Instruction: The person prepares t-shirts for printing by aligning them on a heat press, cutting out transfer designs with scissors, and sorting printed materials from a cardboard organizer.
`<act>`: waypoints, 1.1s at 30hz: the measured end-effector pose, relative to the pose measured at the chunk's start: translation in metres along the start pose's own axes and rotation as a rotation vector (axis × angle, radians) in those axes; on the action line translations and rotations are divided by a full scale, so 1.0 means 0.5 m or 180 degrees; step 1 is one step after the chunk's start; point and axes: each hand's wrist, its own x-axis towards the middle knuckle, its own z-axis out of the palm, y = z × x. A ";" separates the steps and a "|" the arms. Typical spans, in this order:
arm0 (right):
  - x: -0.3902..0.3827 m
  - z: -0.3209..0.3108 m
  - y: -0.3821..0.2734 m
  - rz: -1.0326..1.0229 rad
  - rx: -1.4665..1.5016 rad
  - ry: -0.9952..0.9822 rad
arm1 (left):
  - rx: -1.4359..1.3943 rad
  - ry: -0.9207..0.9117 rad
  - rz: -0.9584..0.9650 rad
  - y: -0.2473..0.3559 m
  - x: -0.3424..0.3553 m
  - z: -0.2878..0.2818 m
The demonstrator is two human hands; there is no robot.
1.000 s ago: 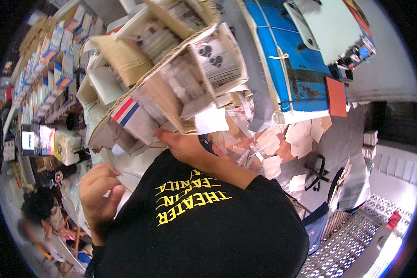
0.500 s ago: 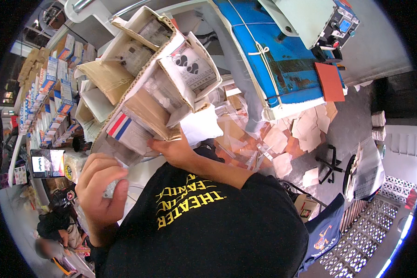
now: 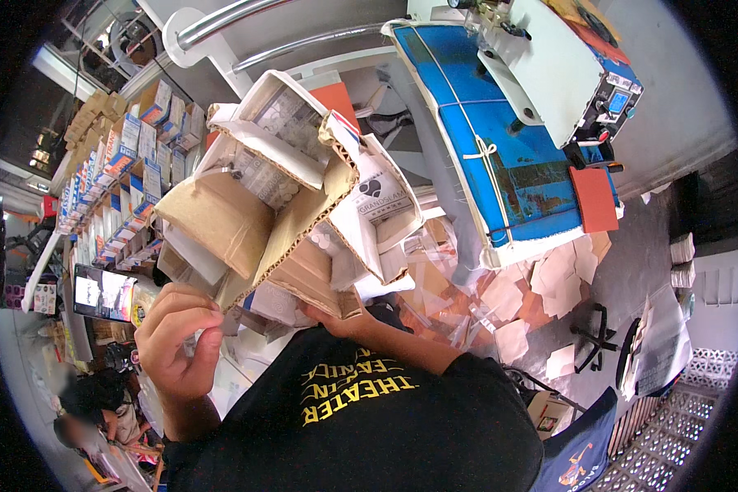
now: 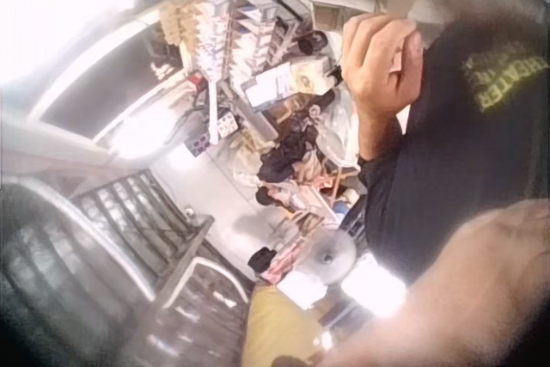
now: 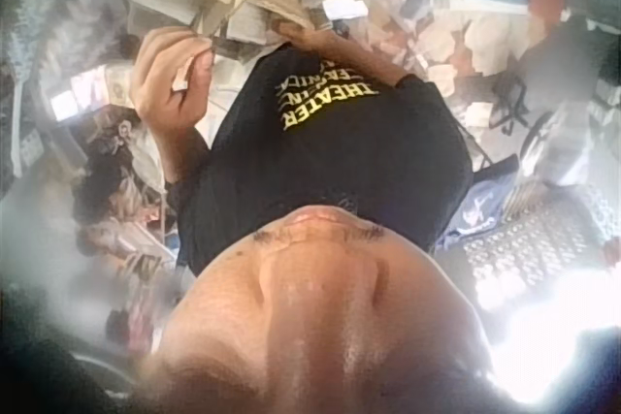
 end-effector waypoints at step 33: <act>-0.019 0.015 -0.191 0.0459 -0.0966 0.0005 | 0.0832 0.0313 0.0005 -0.038 0.175 -0.082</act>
